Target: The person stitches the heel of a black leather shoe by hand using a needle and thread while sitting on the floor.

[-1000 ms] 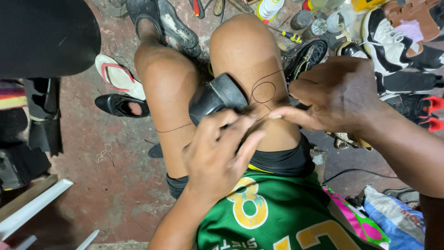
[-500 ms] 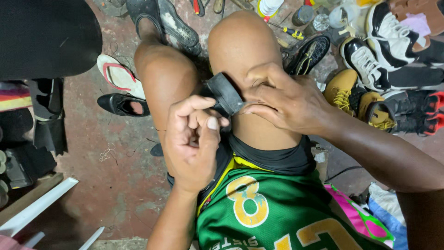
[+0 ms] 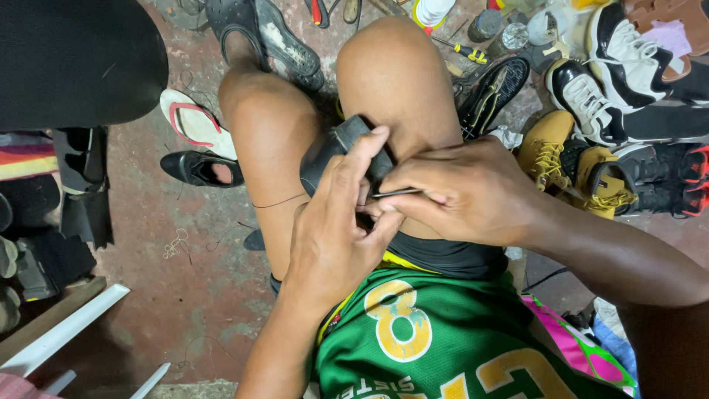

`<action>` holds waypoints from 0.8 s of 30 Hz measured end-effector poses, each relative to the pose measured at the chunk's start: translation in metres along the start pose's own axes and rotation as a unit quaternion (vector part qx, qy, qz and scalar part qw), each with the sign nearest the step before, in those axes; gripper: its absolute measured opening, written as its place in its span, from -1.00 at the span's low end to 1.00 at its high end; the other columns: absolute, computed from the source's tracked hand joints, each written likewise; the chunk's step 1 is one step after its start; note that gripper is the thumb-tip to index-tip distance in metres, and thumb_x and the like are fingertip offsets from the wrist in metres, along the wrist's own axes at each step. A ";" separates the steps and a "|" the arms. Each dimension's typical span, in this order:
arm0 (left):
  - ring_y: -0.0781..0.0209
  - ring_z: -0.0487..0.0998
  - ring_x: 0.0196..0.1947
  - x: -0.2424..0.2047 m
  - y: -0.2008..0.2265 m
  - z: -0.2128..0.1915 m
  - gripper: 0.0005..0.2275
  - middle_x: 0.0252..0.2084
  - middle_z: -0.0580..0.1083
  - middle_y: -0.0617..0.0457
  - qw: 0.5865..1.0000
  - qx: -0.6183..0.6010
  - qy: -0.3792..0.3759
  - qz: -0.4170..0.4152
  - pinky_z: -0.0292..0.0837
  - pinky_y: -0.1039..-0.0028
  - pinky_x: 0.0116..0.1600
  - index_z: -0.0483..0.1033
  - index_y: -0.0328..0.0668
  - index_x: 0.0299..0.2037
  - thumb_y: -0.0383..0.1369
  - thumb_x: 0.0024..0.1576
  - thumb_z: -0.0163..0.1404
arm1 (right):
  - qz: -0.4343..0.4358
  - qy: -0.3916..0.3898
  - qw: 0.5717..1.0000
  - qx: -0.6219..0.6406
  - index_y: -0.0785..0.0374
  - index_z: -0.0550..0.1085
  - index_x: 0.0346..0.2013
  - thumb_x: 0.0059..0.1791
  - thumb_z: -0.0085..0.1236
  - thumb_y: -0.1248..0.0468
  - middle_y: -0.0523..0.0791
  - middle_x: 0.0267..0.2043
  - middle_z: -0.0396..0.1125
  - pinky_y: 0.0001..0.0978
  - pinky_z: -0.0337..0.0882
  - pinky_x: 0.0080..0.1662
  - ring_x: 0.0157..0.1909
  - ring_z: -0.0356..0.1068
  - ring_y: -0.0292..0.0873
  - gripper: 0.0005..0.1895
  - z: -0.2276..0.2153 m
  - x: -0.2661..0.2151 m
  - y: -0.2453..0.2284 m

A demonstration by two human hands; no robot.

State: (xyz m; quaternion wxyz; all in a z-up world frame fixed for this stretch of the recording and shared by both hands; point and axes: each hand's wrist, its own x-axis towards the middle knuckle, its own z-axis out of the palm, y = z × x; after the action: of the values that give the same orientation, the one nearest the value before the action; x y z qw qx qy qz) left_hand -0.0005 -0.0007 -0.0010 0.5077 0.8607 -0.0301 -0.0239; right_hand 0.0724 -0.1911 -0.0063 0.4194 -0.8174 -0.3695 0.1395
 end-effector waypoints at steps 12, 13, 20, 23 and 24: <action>0.36 0.47 -0.40 -0.007 -0.002 0.002 -0.18 -0.14 0.38 0.00 0.999 -0.042 0.016 -0.028 0.50 0.59 -0.36 0.10 -0.17 0.49 -0.48 0.05 0.36 | 0.003 0.105 0.889 -0.445 0.23 0.49 -0.17 0.04 0.21 0.31 -0.02 -0.22 0.40 -0.20 0.36 -0.34 -0.36 0.40 -0.01 -0.89 -0.080 -0.034 0.113; 0.37 0.50 -0.38 -0.006 -0.001 0.002 -0.17 -0.08 0.40 -0.02 0.998 -0.049 0.021 -0.029 0.52 0.59 -0.33 0.08 -0.17 0.50 -0.47 0.05 0.36 | 0.011 0.095 0.886 -0.454 0.24 0.49 -0.15 0.04 0.19 0.33 -0.01 -0.20 0.41 -0.19 0.37 -0.33 -0.35 0.41 0.00 -0.88 -0.084 -0.037 0.120; 0.27 0.61 -0.09 -0.001 0.001 0.002 -0.18 0.29 0.39 -0.15 0.994 -0.088 0.053 0.022 0.57 0.59 -0.09 0.00 -0.17 0.54 -0.55 0.14 0.29 | -0.005 0.046 0.950 -0.309 0.35 0.44 -0.01 0.03 0.07 0.42 0.08 -0.07 0.46 -0.11 0.42 -0.29 -0.29 0.44 0.08 -0.77 -0.031 -0.053 0.069; 0.28 0.59 -0.07 0.002 0.005 0.001 -0.19 0.27 0.40 -0.13 0.995 -0.089 0.049 0.005 0.57 0.59 -0.10 0.03 -0.17 0.53 -0.56 0.12 0.29 | 0.068 0.038 0.981 -0.175 0.31 0.44 0.10 0.05 0.10 0.34 0.04 -0.19 0.45 -0.05 0.48 -0.19 -0.28 0.47 0.08 -0.68 0.000 -0.046 0.036; 0.32 0.59 -0.14 0.003 0.006 -0.001 -0.23 0.27 0.40 -0.14 0.995 -0.092 0.040 -0.008 0.57 0.59 -0.16 0.07 -0.19 0.49 -0.57 0.10 0.27 | 0.045 0.049 0.984 -0.164 0.30 0.42 0.12 0.07 0.08 0.34 0.05 -0.15 0.45 -0.06 0.48 -0.18 -0.24 0.47 0.08 -0.68 0.007 -0.042 0.030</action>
State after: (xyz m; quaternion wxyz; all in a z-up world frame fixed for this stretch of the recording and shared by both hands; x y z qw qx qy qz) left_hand 0.0024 -0.0037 0.0049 0.5851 0.8110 -0.0002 0.0042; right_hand 0.0545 -0.2280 -0.0378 0.2908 -0.8966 -0.3292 0.0562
